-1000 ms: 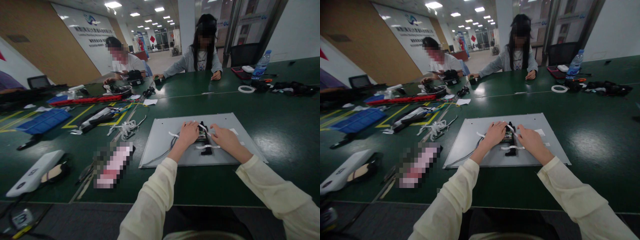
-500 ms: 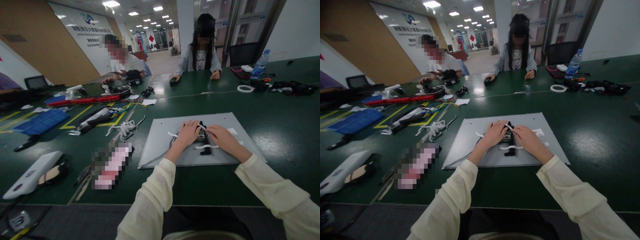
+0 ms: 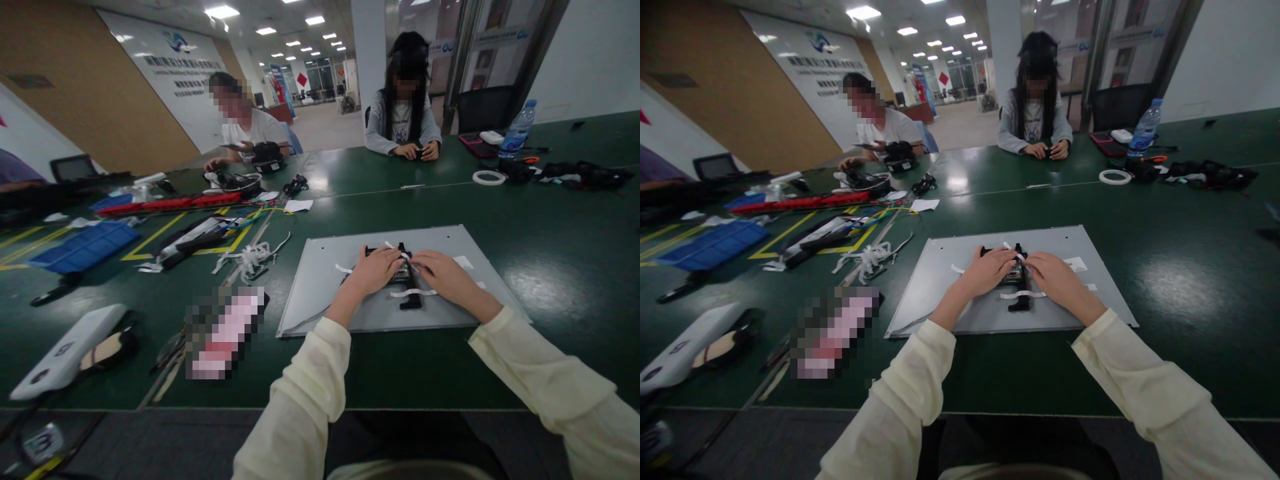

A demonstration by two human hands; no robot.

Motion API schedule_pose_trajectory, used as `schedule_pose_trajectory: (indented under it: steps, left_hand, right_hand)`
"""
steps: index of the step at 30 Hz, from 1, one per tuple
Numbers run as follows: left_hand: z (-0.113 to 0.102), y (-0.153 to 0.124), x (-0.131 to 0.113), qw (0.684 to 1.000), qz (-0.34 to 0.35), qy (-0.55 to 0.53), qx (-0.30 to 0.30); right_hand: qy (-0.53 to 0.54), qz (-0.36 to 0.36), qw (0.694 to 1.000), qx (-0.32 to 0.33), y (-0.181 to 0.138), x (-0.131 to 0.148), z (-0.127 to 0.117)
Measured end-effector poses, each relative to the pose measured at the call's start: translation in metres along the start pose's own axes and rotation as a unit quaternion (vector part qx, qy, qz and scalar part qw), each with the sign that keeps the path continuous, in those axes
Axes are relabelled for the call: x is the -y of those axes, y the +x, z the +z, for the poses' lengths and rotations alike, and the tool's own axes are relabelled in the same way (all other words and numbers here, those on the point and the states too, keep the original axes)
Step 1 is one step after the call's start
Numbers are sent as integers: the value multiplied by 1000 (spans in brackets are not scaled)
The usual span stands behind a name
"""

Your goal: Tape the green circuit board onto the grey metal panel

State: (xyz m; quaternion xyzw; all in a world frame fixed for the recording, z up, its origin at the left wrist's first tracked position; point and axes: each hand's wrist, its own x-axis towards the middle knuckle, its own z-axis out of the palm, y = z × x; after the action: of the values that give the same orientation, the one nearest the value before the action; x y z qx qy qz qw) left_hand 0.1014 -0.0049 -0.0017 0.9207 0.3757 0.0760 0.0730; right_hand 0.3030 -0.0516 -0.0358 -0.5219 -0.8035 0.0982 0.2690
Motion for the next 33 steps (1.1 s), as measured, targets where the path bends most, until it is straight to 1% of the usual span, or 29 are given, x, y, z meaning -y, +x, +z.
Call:
schedule_pose_trajectory:
  steps: [4,6,8,10,13,18,20,26,29,33]
  left_hand:
    - [2,-2,0,1000,-1,-8,-1]
    - [3,-4,-2,1000,-8,-9,-7]
    - [4,-6,-4,1000,-15,-5,-15]
    - [4,-8,-5,1000,-17,0,-26]
    - [4,-9,-6,999,-15,2,-34]
    - [5,-7,-4,1000,-15,-9,-20]
    - [5,-6,-4,1000,-20,-12,-9]
    - [3,-5,-3,999,-25,-17,15]
    - [3,-6,-4,1000,-22,-11,4]
    - [6,-8,-5,1000,-17,-1,-24]
  right_hand:
    - [6,19,1000,3,-1,-1,-8]
    - [18,44,999,-1,-3,-2,-14]
    - [46,75,996,9,-6,-4,-20]
    - [85,96,991,42,-9,-6,-24]
    - [127,98,983,88,-12,-4,-27]
    - [130,76,975,164,-13,4,-31]
    - [134,75,971,184,-12,7,-33]
    - [137,71,967,202,-13,8,-35]
    - [157,88,963,199,-13,8,-35]
    - [224,136,940,218,-13,8,-35]
